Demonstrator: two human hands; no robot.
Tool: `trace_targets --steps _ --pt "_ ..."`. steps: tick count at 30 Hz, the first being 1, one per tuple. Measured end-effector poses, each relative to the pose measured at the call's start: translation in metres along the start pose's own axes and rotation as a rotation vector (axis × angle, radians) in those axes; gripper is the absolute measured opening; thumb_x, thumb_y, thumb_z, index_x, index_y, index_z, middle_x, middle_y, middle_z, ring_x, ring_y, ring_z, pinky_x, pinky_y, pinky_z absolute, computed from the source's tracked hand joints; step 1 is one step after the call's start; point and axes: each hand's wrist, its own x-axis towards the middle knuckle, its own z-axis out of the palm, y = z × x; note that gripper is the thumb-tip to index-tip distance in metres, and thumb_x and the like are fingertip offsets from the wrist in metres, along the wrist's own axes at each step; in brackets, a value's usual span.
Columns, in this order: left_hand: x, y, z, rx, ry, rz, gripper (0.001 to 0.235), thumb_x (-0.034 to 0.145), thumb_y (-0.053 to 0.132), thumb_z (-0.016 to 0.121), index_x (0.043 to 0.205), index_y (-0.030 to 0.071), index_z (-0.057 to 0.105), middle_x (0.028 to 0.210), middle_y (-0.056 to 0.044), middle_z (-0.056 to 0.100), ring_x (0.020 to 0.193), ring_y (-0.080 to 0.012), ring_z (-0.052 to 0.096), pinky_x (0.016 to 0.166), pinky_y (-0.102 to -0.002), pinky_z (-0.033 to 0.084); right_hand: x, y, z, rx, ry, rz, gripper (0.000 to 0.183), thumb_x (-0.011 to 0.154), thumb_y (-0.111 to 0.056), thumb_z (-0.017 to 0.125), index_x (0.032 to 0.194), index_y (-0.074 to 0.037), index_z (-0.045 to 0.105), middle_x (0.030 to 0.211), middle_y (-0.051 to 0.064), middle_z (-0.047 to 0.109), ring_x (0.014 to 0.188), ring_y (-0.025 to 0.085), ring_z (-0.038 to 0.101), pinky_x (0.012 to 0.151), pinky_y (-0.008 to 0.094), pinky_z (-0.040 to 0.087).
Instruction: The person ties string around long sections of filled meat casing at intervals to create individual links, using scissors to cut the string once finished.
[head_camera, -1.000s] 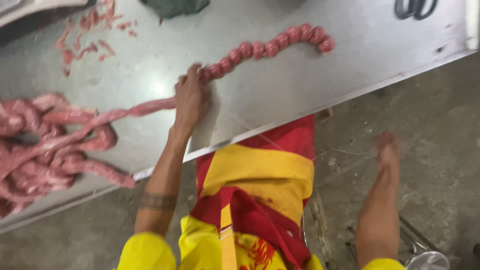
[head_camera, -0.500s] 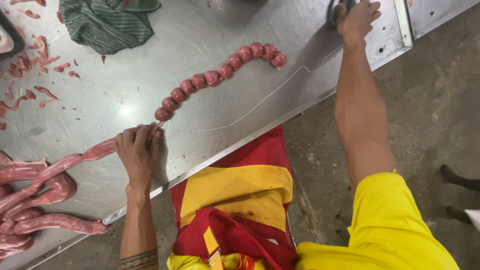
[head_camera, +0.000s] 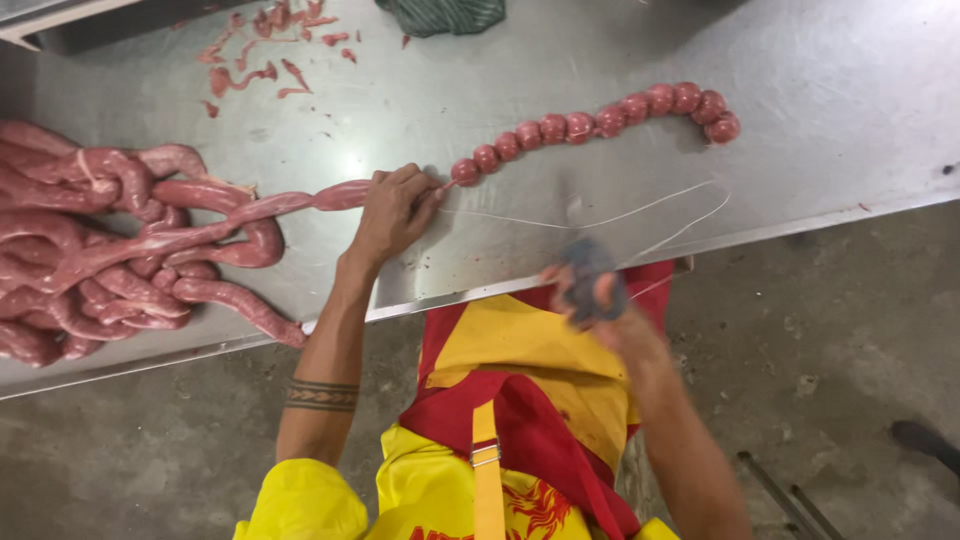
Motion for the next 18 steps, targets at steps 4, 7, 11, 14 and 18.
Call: trace_targets --steps 4,7,11,14,18 --pt "-0.008 0.004 0.001 0.001 0.022 -0.028 0.012 0.098 0.019 0.068 0.093 0.007 0.069 0.083 -0.007 0.058 0.074 -0.0257 0.057 0.075 -0.042 0.038 0.038 0.043 0.056 0.113 -0.166 0.212 0.071 0.081 -0.077 0.064 0.107 -0.012 0.053 0.114 0.004 0.055 0.080 0.008 0.055 0.053 0.021 0.034" --pt "-0.016 0.007 0.002 0.023 0.047 -0.043 0.012 0.095 0.017 0.070 0.089 0.007 0.068 0.080 -0.007 0.057 0.070 -0.0268 0.054 0.075 -0.040 0.038 0.074 0.052 0.060 0.124 -0.199 0.266 0.070 0.082 -0.077 0.063 0.104 -0.012 0.052 0.108 0.003 0.054 0.078 0.008 0.054 0.052 0.020 0.033" --pt "-0.023 0.008 0.000 -0.007 0.120 -0.081 0.010 0.094 0.015 0.070 0.089 0.007 0.069 0.078 -0.007 0.057 0.069 -0.0269 0.055 0.073 -0.041 0.040 0.098 0.054 0.045 -0.123 -0.180 0.106 0.066 0.088 -0.069 0.073 0.104 -0.008 0.053 0.101 0.003 0.053 0.070 0.009 0.048 0.055 0.021 0.032" --pt "-0.024 0.005 -0.006 0.011 0.091 -0.204 0.010 0.097 0.017 0.071 0.096 0.007 0.072 0.086 -0.009 0.062 0.078 -0.0285 0.059 0.075 -0.044 0.045 0.072 0.034 -0.004 0.047 0.075 -0.043 0.067 0.074 -0.059 0.088 0.111 -0.012 0.058 0.098 0.002 0.059 0.071 0.011 0.055 0.059 0.025 0.045" --pt "-0.020 0.011 -0.003 -0.042 0.241 -0.123 0.048 0.087 0.019 0.079 0.129 0.002 0.062 0.122 -0.019 0.063 0.109 -0.0381 0.059 0.093 -0.047 0.048 0.015 -0.081 -0.141 0.128 0.808 -0.308 0.025 0.095 -0.032 0.060 0.109 -0.011 0.064 0.091 0.000 0.069 0.076 0.010 0.064 0.061 0.026 0.050"
